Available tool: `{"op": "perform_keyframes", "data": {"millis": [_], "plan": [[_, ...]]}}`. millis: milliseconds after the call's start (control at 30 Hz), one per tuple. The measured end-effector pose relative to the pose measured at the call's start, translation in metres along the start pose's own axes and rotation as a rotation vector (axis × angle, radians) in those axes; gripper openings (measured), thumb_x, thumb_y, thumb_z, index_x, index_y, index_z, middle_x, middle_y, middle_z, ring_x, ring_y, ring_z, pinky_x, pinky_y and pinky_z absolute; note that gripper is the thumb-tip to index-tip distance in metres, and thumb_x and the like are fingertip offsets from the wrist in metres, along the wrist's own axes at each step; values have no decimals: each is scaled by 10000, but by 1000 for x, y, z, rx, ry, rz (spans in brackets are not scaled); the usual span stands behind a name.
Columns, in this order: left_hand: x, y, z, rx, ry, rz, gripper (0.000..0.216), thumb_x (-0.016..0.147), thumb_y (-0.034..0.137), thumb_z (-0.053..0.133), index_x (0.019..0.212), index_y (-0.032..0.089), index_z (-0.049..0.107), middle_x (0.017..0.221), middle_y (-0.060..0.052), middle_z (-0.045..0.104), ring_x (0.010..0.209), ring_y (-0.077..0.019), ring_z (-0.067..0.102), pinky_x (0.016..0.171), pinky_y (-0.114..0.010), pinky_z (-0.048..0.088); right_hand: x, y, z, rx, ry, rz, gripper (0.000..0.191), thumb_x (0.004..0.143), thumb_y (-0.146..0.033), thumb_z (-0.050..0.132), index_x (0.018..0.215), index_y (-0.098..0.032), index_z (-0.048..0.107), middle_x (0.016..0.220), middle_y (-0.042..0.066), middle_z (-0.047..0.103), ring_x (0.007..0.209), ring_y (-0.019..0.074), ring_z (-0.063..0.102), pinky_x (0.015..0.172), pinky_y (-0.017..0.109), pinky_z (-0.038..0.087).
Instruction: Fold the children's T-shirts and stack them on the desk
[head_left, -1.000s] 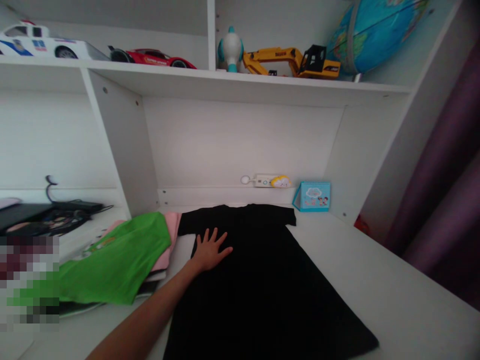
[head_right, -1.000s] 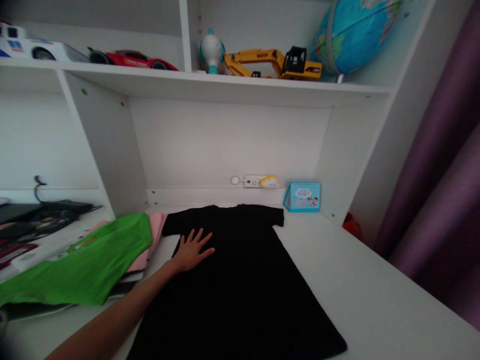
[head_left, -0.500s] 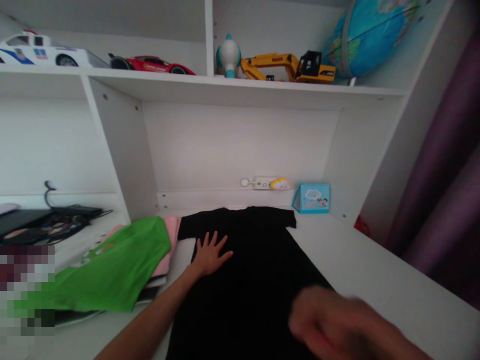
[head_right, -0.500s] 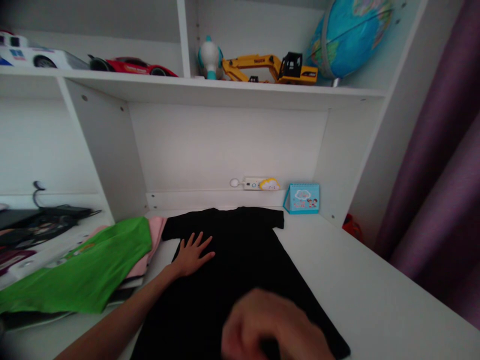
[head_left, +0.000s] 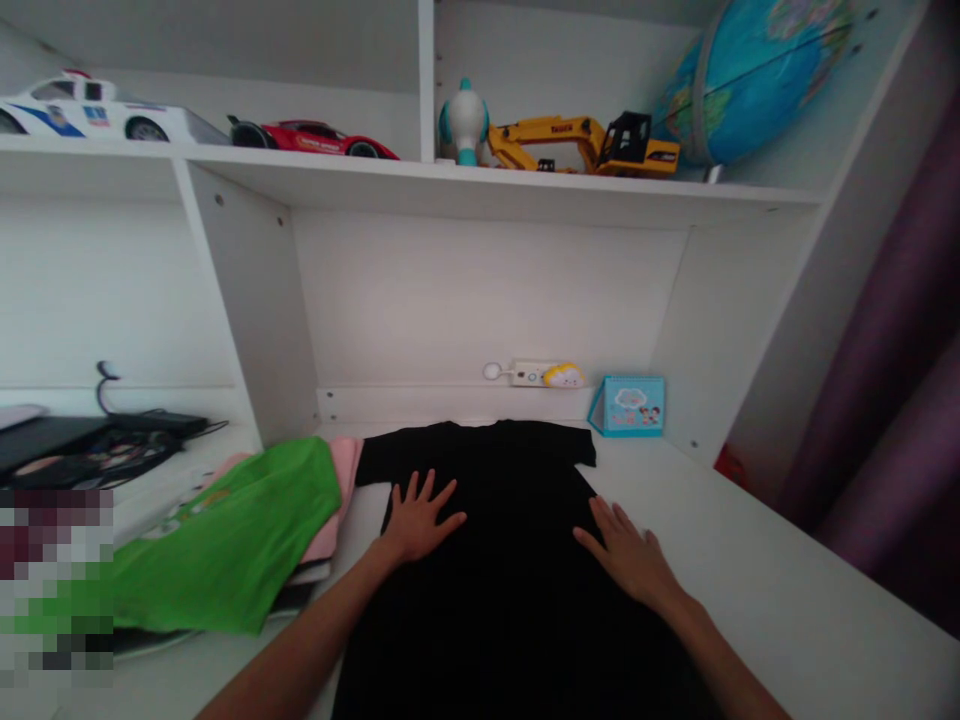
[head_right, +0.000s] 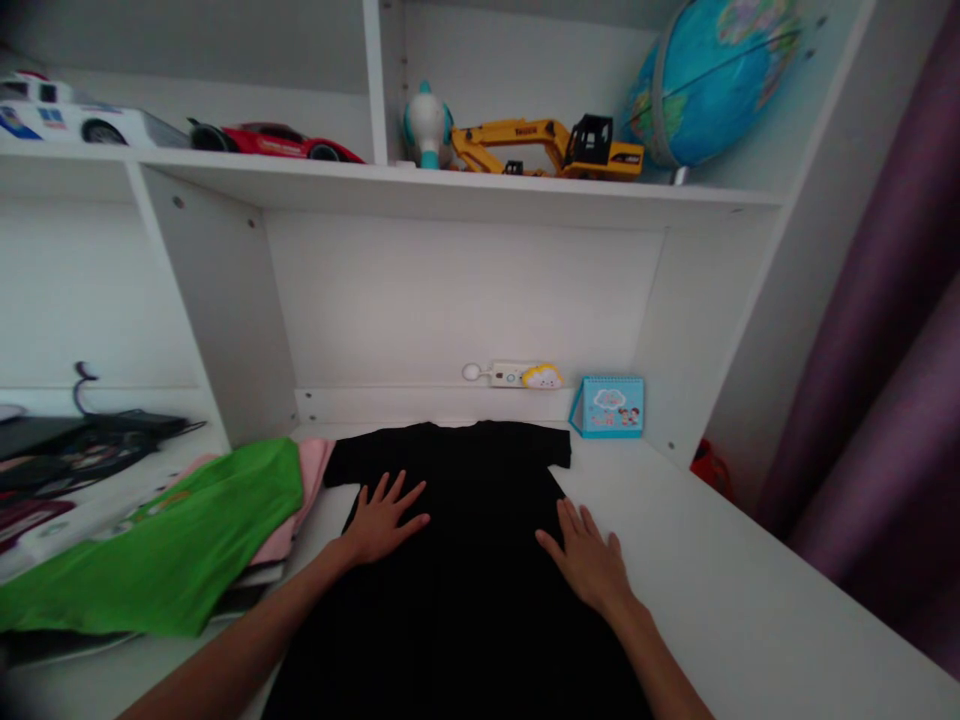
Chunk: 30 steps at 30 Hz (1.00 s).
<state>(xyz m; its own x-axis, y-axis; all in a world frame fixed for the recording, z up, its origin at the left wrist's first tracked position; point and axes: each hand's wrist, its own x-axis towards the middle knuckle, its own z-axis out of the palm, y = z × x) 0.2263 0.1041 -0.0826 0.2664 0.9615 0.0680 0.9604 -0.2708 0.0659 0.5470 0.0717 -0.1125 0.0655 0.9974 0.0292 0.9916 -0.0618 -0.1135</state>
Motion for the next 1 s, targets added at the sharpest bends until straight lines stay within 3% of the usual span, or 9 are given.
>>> {"op": "perform_keyframes", "data": {"millis": [200, 333, 567, 733, 1000], "plan": [[-4, -2, -6, -26, -51, -13, 749, 708, 750, 171, 1342, 352, 193, 1425, -90, 153, 1269, -391, 93, 948, -583, 116, -2, 7, -3, -30, -1, 55, 667, 828, -542, 189, 1362, -143, 168, 1419, 26, 157, 1295, 246, 106, 976, 535, 225], [3, -3, -11, -29, -86, -29, 758, 708, 748, 172, 1332, 325, 253, 1401, -115, 231, 1251, -412, 153, 915, -616, 148, -4, 7, -1, -41, -5, 61, 633, 839, -498, 194, 1359, -137, 182, 1420, 39, 158, 1296, 241, 101, 975, 521, 237], [49, 4, -4, -26, 48, -113, 721, 781, 658, 140, 1357, 230, 207, 1411, -142, 187, 1275, -367, 106, 937, -587, 154, -5, 2, 1, -47, 8, 50, 611, 844, -468, 194, 1350, -126, 216, 1415, 59, 177, 1291, 244, 131, 964, 523, 255], [71, 6, 8, -54, 40, -250, 789, 741, 706, 130, 1351, 218, 234, 1397, -191, 192, 1261, -407, 112, 906, -634, 123, -5, 0, -1, -35, 13, 55, 604, 851, -461, 186, 1349, -122, 216, 1416, 59, 171, 1290, 251, 128, 963, 521, 257], [64, 34, 11, -92, -55, -25, 811, 685, 764, 159, 1360, 319, 100, 1434, -108, 94, 1267, -413, 39, 890, -664, 101, -4, -3, -2, -63, 7, 67, 569, 859, -439, 214, 1350, -150, 216, 1416, 57, 176, 1290, 256, 123, 954, 524, 258]]}}
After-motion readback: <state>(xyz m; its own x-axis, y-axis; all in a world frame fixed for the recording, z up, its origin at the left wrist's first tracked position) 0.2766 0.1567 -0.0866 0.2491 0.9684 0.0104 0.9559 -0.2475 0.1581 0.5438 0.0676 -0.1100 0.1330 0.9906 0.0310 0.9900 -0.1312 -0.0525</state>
